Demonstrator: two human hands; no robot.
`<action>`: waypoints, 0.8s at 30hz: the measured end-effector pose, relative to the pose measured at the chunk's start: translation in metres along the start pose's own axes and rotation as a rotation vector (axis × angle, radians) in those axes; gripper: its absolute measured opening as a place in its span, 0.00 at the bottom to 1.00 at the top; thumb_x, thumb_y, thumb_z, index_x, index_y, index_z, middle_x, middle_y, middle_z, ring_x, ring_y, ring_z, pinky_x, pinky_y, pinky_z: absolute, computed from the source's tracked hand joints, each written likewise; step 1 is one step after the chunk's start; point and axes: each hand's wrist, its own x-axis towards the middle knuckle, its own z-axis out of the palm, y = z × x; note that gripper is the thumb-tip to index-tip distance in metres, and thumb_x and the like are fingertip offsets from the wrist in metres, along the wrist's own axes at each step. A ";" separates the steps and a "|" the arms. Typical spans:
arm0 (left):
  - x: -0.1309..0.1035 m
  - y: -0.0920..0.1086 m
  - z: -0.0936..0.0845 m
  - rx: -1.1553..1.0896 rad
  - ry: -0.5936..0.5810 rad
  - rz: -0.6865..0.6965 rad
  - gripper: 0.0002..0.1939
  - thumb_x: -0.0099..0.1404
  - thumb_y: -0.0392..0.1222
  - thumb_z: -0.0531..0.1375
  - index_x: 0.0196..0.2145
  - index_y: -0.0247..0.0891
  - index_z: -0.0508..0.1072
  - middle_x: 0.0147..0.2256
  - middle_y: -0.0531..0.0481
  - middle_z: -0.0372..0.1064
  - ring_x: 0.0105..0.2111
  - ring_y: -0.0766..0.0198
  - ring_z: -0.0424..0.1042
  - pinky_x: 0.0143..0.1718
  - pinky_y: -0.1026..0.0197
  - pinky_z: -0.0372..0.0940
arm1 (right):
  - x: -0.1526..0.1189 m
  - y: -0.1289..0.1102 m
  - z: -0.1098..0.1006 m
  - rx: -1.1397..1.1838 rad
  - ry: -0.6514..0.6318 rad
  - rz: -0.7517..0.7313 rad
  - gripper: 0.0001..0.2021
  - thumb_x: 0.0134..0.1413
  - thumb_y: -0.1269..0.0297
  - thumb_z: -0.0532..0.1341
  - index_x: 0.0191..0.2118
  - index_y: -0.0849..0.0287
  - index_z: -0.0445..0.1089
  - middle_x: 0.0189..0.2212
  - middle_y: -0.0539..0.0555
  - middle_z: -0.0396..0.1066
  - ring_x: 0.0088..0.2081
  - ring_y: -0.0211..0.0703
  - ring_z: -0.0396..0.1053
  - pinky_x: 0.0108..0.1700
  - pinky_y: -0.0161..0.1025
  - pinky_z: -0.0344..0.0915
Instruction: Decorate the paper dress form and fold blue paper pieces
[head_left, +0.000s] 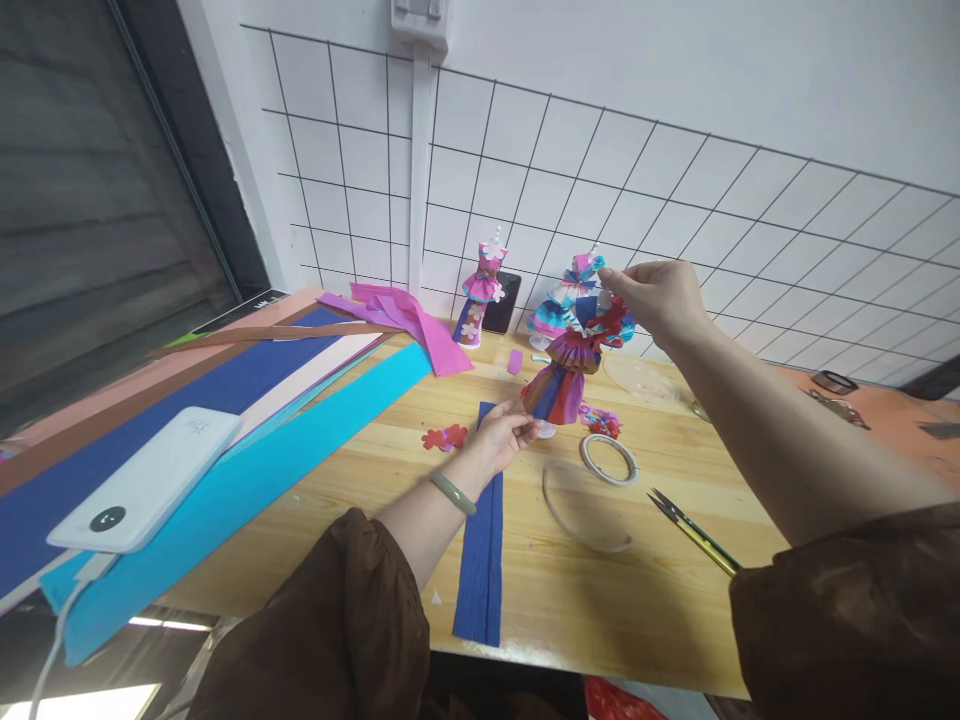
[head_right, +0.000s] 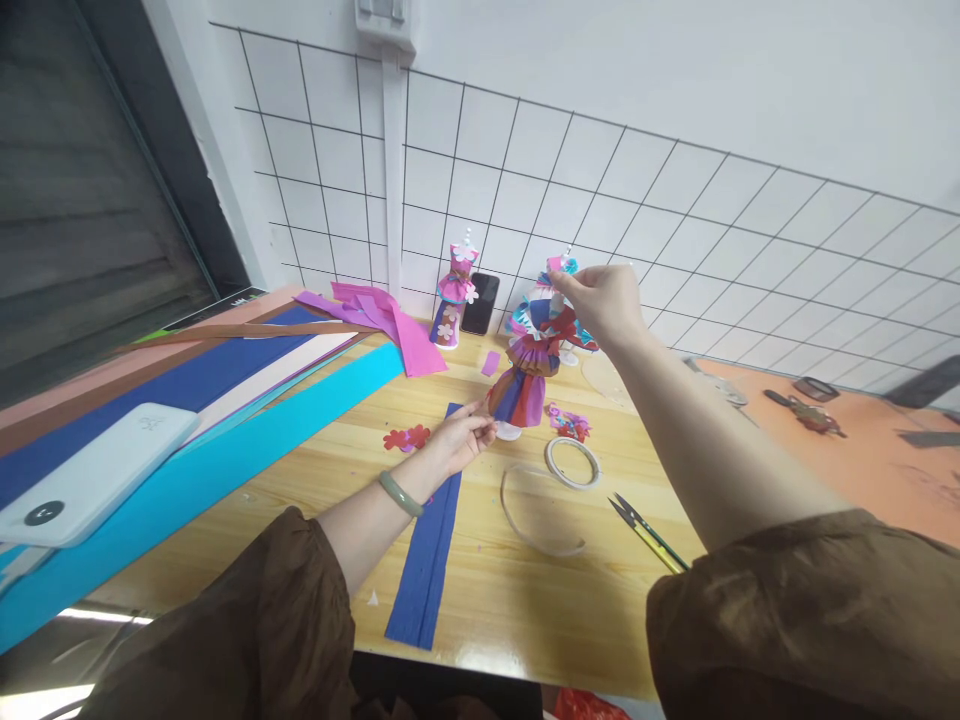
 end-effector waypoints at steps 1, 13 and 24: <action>0.000 0.000 -0.001 0.000 -0.004 0.004 0.22 0.50 0.21 0.55 0.43 0.33 0.59 0.23 0.50 0.66 0.22 0.70 0.69 0.24 0.70 0.65 | 0.000 0.000 0.000 0.007 -0.003 0.000 0.20 0.42 0.49 0.58 0.23 0.65 0.72 0.13 0.51 0.61 0.15 0.31 0.48 0.18 0.35 0.45; 0.002 0.003 -0.001 -0.005 0.033 -0.019 0.15 0.51 0.23 0.55 0.37 0.34 0.64 0.21 0.52 0.65 0.20 0.72 0.67 0.23 0.70 0.64 | 0.004 0.018 0.006 0.096 0.058 -0.045 0.16 0.43 0.51 0.59 0.23 0.61 0.71 0.16 0.52 0.66 0.18 0.35 0.58 0.18 0.33 0.49; 0.001 -0.003 -0.003 0.047 -0.105 0.041 0.15 0.49 0.24 0.57 0.36 0.35 0.64 0.23 0.50 0.68 0.24 0.69 0.70 0.27 0.69 0.65 | -0.006 0.005 0.008 0.099 0.044 -0.091 0.20 0.45 0.47 0.56 0.23 0.61 0.71 0.14 0.51 0.63 0.16 0.33 0.56 0.16 0.32 0.48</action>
